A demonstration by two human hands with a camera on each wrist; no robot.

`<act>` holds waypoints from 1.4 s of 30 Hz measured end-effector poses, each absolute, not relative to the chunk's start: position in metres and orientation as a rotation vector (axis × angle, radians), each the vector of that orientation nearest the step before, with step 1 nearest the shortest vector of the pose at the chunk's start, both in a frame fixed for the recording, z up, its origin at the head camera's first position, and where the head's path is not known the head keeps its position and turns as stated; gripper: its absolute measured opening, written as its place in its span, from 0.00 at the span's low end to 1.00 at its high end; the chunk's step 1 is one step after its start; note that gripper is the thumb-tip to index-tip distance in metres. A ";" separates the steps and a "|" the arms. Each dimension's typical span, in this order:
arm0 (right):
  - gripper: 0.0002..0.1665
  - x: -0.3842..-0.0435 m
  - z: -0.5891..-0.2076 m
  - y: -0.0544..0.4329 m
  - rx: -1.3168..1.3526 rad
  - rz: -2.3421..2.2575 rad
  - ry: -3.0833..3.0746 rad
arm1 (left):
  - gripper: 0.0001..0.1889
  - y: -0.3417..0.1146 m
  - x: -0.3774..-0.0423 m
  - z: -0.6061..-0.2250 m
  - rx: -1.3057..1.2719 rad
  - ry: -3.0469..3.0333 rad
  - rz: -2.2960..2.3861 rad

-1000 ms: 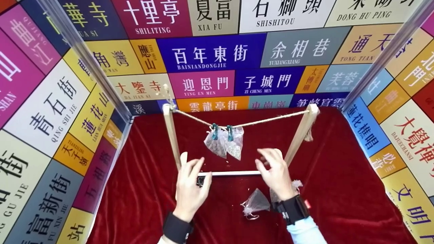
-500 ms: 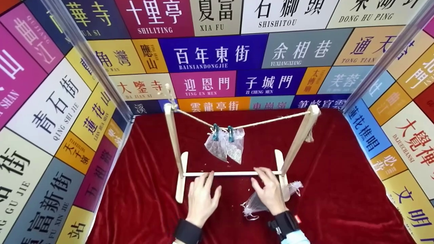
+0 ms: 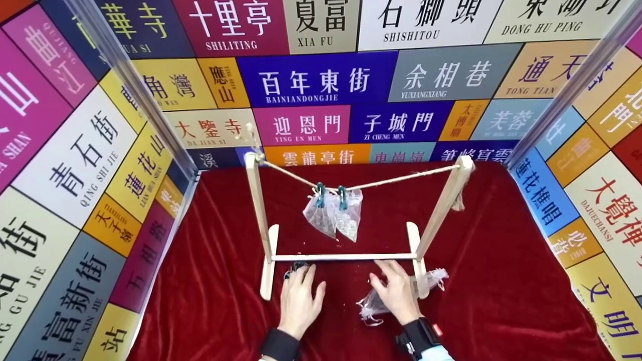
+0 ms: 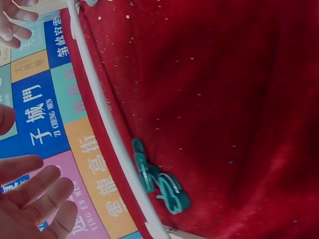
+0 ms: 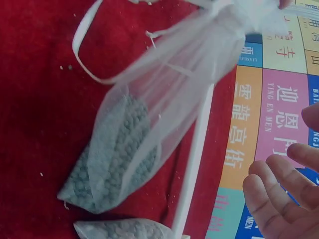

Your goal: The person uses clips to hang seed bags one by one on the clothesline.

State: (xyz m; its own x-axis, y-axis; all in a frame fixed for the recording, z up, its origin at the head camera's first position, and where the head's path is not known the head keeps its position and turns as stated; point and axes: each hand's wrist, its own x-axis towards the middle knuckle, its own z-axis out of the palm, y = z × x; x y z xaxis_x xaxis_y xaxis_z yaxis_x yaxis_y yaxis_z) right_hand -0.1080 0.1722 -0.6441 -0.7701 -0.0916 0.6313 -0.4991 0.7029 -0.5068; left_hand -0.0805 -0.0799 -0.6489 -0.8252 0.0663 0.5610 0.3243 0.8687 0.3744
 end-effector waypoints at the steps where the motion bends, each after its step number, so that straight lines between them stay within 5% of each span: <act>1: 0.23 -0.108 -0.645 0.171 0.453 0.930 -2.335 | 0.23 -0.081 -0.080 -0.650 -0.267 -2.489 -0.635; 27: 0.20 -0.102 -0.646 0.126 0.752 1.114 -2.325 | 0.27 -0.115 -0.103 -0.694 0.061 -2.758 -0.489; 42: 0.20 -0.100 -0.652 0.124 0.751 1.168 -2.356 | 0.18 -0.114 -0.115 -0.682 0.092 -2.822 -0.511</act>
State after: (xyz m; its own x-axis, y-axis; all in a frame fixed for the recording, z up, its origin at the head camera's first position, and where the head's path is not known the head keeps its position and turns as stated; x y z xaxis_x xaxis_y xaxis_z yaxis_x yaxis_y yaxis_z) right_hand -0.0998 0.1236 -0.6518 -0.7737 -0.2848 0.5660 -0.6229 0.5057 -0.5970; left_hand -0.1146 -0.1137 -0.6824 -0.9612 -0.1097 0.2529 -0.0141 0.9357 0.3524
